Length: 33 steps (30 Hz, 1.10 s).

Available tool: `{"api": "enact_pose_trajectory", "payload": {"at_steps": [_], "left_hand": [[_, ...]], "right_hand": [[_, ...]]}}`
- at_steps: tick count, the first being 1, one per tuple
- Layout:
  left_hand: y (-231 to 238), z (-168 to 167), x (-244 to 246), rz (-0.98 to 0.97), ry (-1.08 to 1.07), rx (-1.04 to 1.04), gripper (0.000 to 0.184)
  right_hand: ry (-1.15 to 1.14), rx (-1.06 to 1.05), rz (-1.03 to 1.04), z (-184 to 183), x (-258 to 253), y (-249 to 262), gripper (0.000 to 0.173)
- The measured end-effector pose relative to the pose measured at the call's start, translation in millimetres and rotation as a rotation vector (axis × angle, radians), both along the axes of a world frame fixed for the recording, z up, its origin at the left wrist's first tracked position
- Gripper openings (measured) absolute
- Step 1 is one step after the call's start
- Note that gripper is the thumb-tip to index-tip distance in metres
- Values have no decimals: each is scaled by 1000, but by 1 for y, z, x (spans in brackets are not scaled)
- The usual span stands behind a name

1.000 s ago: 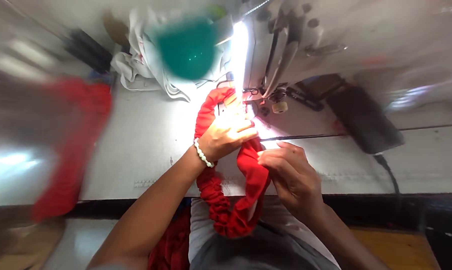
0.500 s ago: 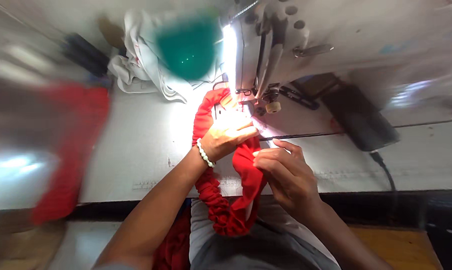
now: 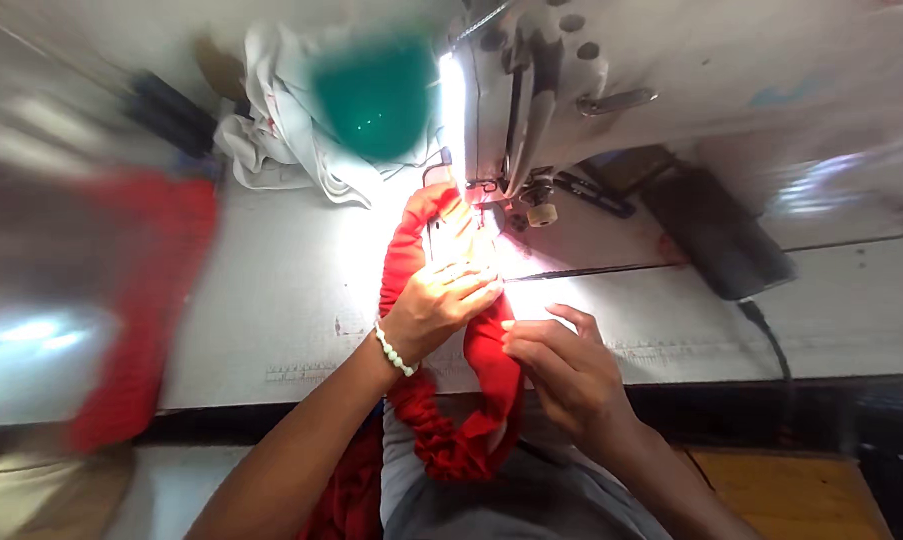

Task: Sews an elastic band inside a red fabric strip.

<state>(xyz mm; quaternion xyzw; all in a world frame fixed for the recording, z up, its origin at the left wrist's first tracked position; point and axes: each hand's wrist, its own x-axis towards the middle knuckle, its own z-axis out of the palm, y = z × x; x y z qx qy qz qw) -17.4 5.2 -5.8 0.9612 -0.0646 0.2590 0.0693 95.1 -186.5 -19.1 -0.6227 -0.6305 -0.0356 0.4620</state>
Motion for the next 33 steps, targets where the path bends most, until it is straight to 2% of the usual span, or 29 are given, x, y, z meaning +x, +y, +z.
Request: {"api": "enact_pose_trajectory", "payload": {"at_steps": [7,13,19,21,26,33], "left_hand": [[7,1,-29,79,240,-60,38],[-14,8,-27,186,268,-120,45],[-16,-1,-16,122,141,-121,31],[-11,1,-10,106,92,-86,24],[-2,3,4,71,-42,6,18],[2,7,16,-57,-122,81,19]], "right_hand": [[-71,-35,-60,-15,-18,-2,21],[108,7,-87,-20,-23,2,17],[292,49,-53,-14,-17,-1,16],[285,62,-46,-10,-13,2,15],[223,46,-58,-4,-5,5,15],[191,101,-58,-1,-2,3,16]]}}
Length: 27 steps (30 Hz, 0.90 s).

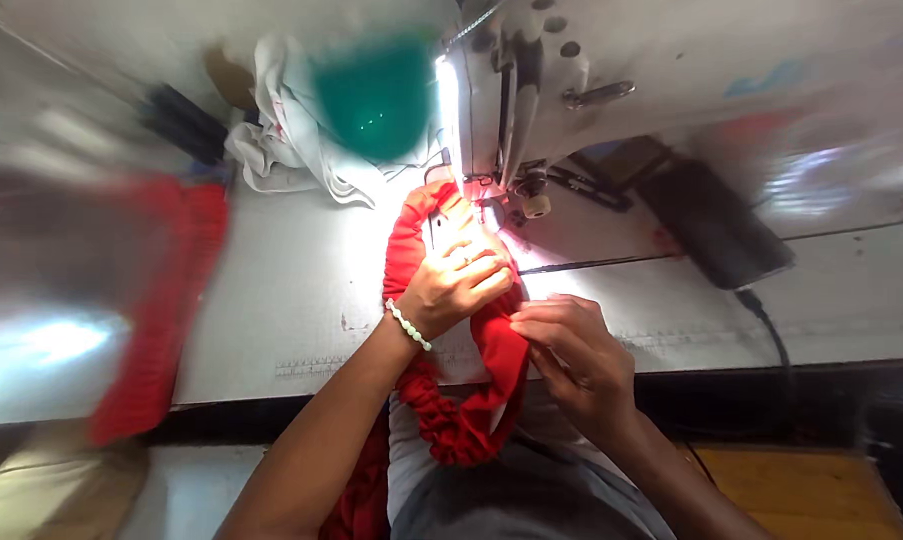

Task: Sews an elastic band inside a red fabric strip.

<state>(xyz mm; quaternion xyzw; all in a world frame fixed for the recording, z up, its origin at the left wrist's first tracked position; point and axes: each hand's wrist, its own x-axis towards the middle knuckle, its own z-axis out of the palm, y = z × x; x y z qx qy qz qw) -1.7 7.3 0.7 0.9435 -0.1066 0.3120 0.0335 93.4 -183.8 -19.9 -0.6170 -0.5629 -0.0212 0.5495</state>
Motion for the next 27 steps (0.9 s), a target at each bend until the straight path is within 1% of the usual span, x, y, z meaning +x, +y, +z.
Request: {"api": "enact_pose_trajectory", "payload": {"at_steps": [5,10,13,17,20,24,27], "left_hand": [[0,-2,-5,-53,75,-55,19],[-10,-8,-18,113,149,-128,22],[-10,-13,-25,181,165,-124,24],[-18,-11,-28,209,264,-113,32],[-25,-8,-31,224,333,-110,32],[-13,-5,-46,250,388,-133,38],[-21,-1,-56,235,440,-135,41]], "right_hand": [[-78,-14,14,1,1,-4,16],[-158,-33,9,-2,2,-4,18],[-178,-36,-5,-1,1,-4,18],[-208,-109,-27,-11,-4,-12,20],[-242,-158,-26,-16,-6,-17,22],[-260,-157,-7,-13,-17,-10,19],[-280,-153,-16,-14,-23,-7,19]]}}
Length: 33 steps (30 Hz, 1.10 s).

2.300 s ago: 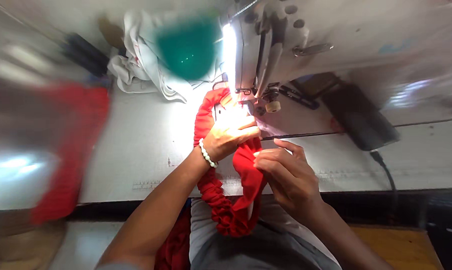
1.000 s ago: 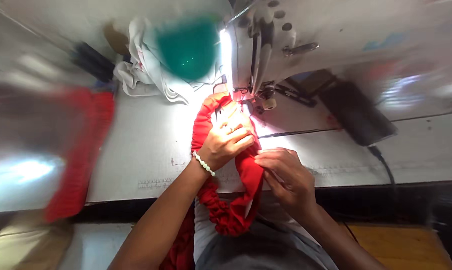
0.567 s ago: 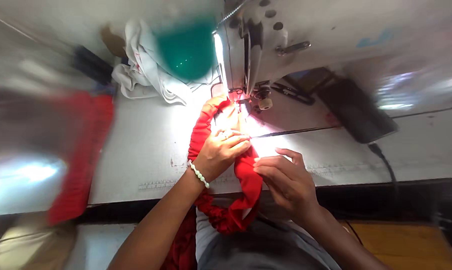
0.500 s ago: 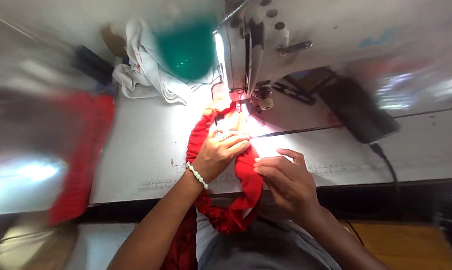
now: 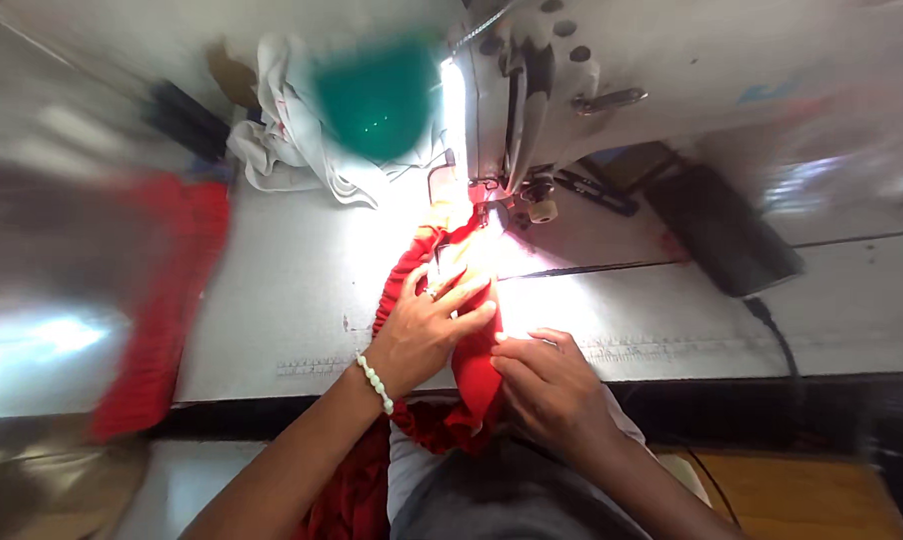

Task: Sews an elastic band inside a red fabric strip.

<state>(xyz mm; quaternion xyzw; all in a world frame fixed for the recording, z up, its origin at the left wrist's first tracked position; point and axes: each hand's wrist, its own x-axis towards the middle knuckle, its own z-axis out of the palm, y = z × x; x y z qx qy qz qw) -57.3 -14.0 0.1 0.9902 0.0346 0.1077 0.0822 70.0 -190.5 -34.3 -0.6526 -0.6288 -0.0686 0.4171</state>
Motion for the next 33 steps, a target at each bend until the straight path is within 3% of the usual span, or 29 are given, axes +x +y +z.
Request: {"api": "enact_pose_trajectory", "payload": {"at_steps": [4,19,26,29,33], "left_hand": [[-6,-3,-3,43,4,-10,45],[59,4,44,17,8,-72,41],[42,10,42,67,49,63,40],[41,10,41,110,105,17,42],[47,15,44,152,22,-140,40]], "right_hand": [[-24,-31,4,2,5,2,19],[-97,-107,28,9,49,64,19],[-130,-138,26,8,59,77,19],[-126,-151,31,10,62,79,17],[-97,-180,24,9,72,93,16]]}}
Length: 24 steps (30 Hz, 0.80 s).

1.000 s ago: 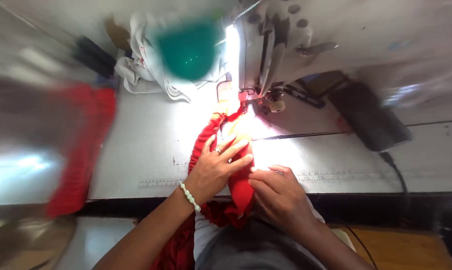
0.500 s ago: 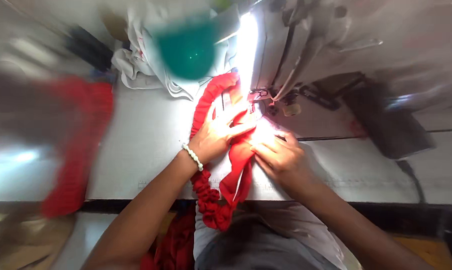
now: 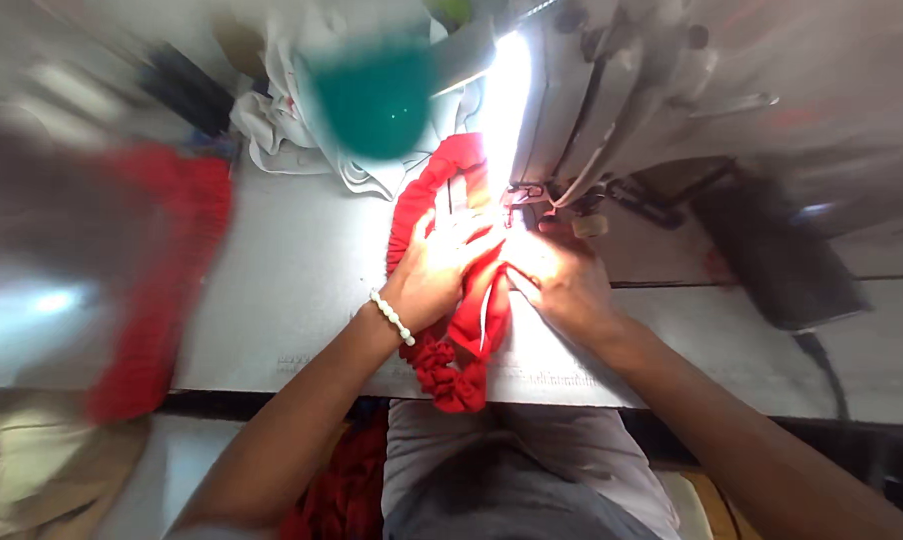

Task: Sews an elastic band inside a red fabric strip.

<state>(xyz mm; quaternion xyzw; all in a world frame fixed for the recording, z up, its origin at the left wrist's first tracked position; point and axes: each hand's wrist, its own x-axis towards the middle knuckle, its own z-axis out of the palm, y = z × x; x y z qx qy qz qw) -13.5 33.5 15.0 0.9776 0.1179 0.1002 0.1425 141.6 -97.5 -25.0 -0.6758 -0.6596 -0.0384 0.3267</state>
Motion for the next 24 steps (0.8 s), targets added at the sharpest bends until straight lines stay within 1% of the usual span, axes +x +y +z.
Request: {"api": "enact_pose_trajectory", "payload": {"at_steps": [2,3,4,5,6,7,8,10,11,12,14,17,19,22,24], "left_hand": [[-16,13,-6,155,-64,-147,32],[-31,23,-11,265,-34,-240,27],[-47,33,-18,365,58,-344,35],[-64,40,-28,430,167,-421,52],[-83,40,-38,459,220,-398,69],[-100,36,-48,463,204,-283,79],[-113,30,-59,468,159,-154,77],[-124,27,-83,511,47,20,46],[-125,32,-96,543,13,74,34],[-126,40,-110,566,4,107,29],[-128,61,-137,577,35,105,26],[-128,91,-160,546,46,38,34],[-124,97,-161,530,-2,77,38],[-118,104,-154,551,-87,159,33],[-114,106,-151,533,-110,209,32]], "right_hand": [[27,-5,-3,-3,3,5,19],[47,-4,2,-5,4,6,19],[60,2,9,-6,5,6,18],[72,2,16,-7,6,6,18],[78,4,21,-8,6,6,18],[73,13,27,-8,6,6,18],[63,21,34,-8,6,6,18],[45,29,42,-7,6,7,18],[45,40,45,-7,7,7,18],[40,42,50,-7,7,7,18],[34,27,70,-6,6,8,19],[42,24,101,0,5,12,21],[60,80,135,7,0,12,18],[54,205,182,23,-21,6,17],[60,290,223,31,-37,3,12]]}}
